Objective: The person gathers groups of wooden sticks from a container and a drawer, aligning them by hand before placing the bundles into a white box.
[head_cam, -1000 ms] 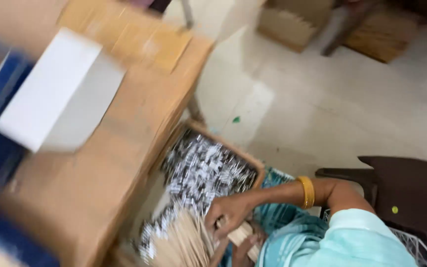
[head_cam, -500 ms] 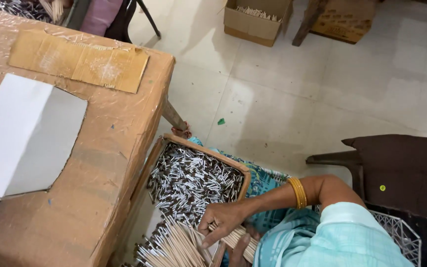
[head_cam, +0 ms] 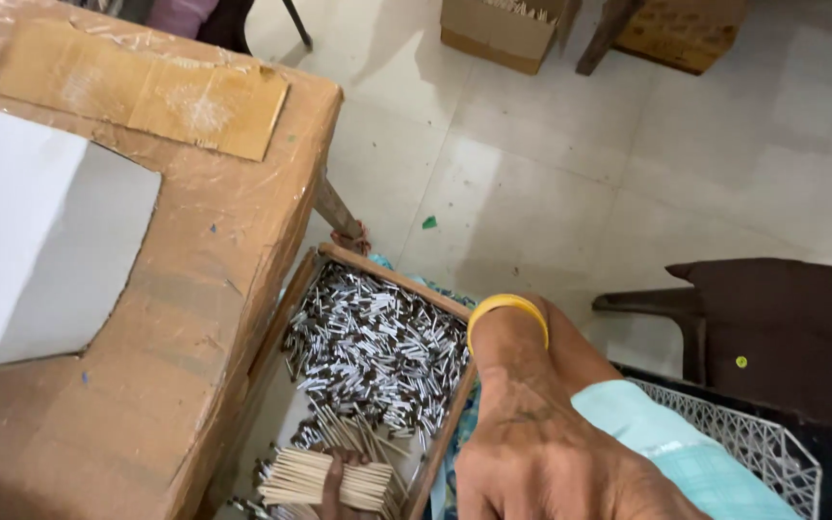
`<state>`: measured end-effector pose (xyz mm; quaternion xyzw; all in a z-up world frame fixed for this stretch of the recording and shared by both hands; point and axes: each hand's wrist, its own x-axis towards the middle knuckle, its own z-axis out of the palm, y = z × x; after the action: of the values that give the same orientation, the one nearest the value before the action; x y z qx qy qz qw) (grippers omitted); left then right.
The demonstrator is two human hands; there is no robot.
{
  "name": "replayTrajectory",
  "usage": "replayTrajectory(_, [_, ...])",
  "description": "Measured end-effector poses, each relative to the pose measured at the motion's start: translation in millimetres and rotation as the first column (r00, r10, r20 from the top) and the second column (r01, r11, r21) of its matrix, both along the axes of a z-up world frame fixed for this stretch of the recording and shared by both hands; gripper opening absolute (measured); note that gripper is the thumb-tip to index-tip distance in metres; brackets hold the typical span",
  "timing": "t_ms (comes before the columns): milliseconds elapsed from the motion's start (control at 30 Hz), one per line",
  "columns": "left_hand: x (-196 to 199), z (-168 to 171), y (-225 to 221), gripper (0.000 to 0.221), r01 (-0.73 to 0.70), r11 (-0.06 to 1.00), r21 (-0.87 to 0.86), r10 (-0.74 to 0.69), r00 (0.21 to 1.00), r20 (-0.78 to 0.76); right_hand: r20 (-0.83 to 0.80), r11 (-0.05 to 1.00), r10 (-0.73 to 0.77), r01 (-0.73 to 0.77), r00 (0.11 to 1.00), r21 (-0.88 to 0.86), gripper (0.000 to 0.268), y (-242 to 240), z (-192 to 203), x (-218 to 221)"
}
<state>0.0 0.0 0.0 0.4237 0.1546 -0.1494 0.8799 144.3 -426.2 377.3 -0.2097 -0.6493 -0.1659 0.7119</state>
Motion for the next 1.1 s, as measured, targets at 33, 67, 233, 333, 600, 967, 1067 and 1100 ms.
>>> replayTrajectory(33, [32.6, 2.4, -31.6, 0.045, -0.028, 1.0, 0.009, 0.027, 1.0, 0.009, 0.024, 1.0, -0.01, 0.01, 1.0, -0.014, 0.03, -2.6, 5.8, 3.4])
replayTrajectory(67, [55.4, 10.5, -53.3, 0.045, -0.055, 0.998, 0.018, 0.055, 0.998, 0.018, 0.031, 1.0, -0.006, 0.007, 1.0, -0.023, 0.03, -4.0, 9.3, 7.6])
replayTrajectory(233, [89.7, 98.7, -130.2, 0.047, -0.109, 0.994, -0.017, 0.108, 0.993, -0.048, -0.039, 1.0, 0.014, -0.015, 0.999, -0.014, 0.025, 5.0, 14.2, 11.1])
replayTrajectory(333, [89.6, 79.3, -117.6, 0.048, -0.086, 0.993, -0.084, 0.081, 0.995, -0.06, -0.056, 0.999, -0.037, 0.036, 0.998, -0.017, 0.027, 6.8, 20.9, 17.4])
replayTrajectory(600, [68.5, 31.2, -97.7, 0.046, -0.076, 0.996, -0.056, 0.074, 0.997, -0.037, -0.197, 0.978, -0.137, 0.101, 0.971, -0.182, 0.04, 7.9, 13.1, 46.5])
replayTrajectory(967, [69.9, 41.6, -100.4, 0.05, -0.293, 0.954, 0.068, 0.295, 0.867, -0.403, -0.213, 0.981, 0.126, -0.155, 0.969, -0.121, 0.022, 19.8, -49.0, 22.6])
replayTrajectory(1067, [73.0, 53.6, -99.3, 0.051, -0.243, 0.954, 0.177, 0.299, 0.84, -0.452, 0.366, 0.828, 0.543, -0.412, 0.756, -0.379, 0.019, 3.6, -96.6, 8.7])
replayTrajectory(1100, [73.1, 59.4, -101.7, 0.052, -0.217, 0.961, 0.171, 0.272, 0.852, -0.448, 0.33, 0.785, 0.578, -0.397, 0.746, -0.476, 0.02, 6.6, -111.3, 2.6])
